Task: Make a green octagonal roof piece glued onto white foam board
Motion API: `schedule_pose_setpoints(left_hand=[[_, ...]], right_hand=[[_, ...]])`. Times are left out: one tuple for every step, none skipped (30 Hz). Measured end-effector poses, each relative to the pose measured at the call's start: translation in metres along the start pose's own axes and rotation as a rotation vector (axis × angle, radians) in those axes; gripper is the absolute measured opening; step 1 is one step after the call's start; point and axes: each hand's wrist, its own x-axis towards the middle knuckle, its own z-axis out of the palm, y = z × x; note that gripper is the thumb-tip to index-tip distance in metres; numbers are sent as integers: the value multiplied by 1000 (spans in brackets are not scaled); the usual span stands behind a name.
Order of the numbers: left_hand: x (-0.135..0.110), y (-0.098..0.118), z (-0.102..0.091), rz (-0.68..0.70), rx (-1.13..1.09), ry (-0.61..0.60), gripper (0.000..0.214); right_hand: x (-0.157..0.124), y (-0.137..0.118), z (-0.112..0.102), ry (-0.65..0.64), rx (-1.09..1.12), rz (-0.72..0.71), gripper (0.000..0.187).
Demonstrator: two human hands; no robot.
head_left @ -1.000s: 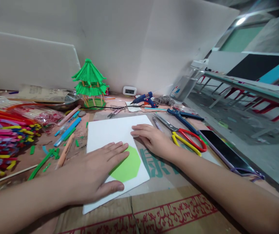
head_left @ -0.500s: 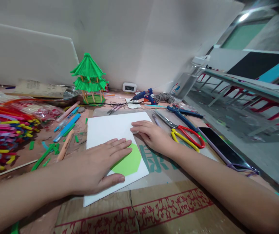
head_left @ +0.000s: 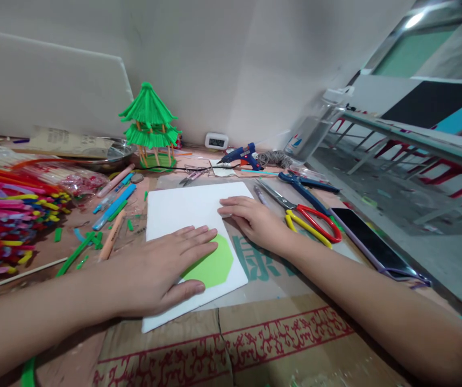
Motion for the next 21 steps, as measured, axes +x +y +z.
schedule_pose_setpoints(left_hand=[[0, 1, -1, -8, -2, -6, 65], [0, 1, -2, -17, -5, -12, 66], [0, 3, -3, -28, -6, -17, 67], [0, 4, -4, -42, -5, -22, 67], [0, 6, -5, -56, 1, -24, 67], [1, 8, -6, -71, 9, -25, 66], [2, 10, -8, -85, 20, -25, 64], [3, 12, -9, -95, 30, -24, 63], [5, 14, -11, -99, 39, -22, 61], [6, 16, -13, -101, 42, -21, 60], [8, 17, -15, -101, 40, -21, 60], [9, 19, -17, -103, 34, -20, 60], [10, 20, -20, -106, 24, -18, 61], [11, 22, -21, -115, 10, -15, 61], [11, 22, -23, -129, -9, -9, 61], [11, 23, -23, -144, -31, 3, 60], [10, 23, -23, -156, -55, 21, 60], [10, 22, -22, -164, -77, 43, 59], [9, 21, -20, -168, -97, 65, 59], [9, 19, -17, -169, -113, 85, 59], [8, 18, -15, -169, -129, 101, 60]], right_hand=[[0, 0, 0, 2, 4, -1, 30], [0, 0, 0, 5, 8, -1, 29], [-1, 0, 0, 10, 11, 0, 29], [-1, 0, 0, 17, 14, 2, 29], [-1, -1, -1, 22, 16, 3, 29], [-2, -1, -1, 26, 16, 3, 29], [-2, -2, -2, 26, 13, 2, 29], [-3, -2, -2, 26, 7, -1, 28], [-3, -2, -2, 27, -1, -4, 28], [-3, -3, -1, 27, -10, -8, 28], [-3, -3, -1, 27, -18, -11, 28], [-3, -3, 0, 28, -25, -14, 28], [-3, -4, 0, 26, -30, -18, 27], [-3, -5, -1, 23, -32, -19, 27], [-2, -6, -2, 17, -31, -16, 27], [-1, -8, -5, 13, -28, -9, 26], [0, -10, -9, 15, -24, 13, 25], [1, -11, -16, 24, -23, 57, 24], [3, -11, -24, 36, -25, 116, 23], [5, -9, -34, 57, -36, 214, 21], [8, -5, -44, 68, -51, 315, 19]])
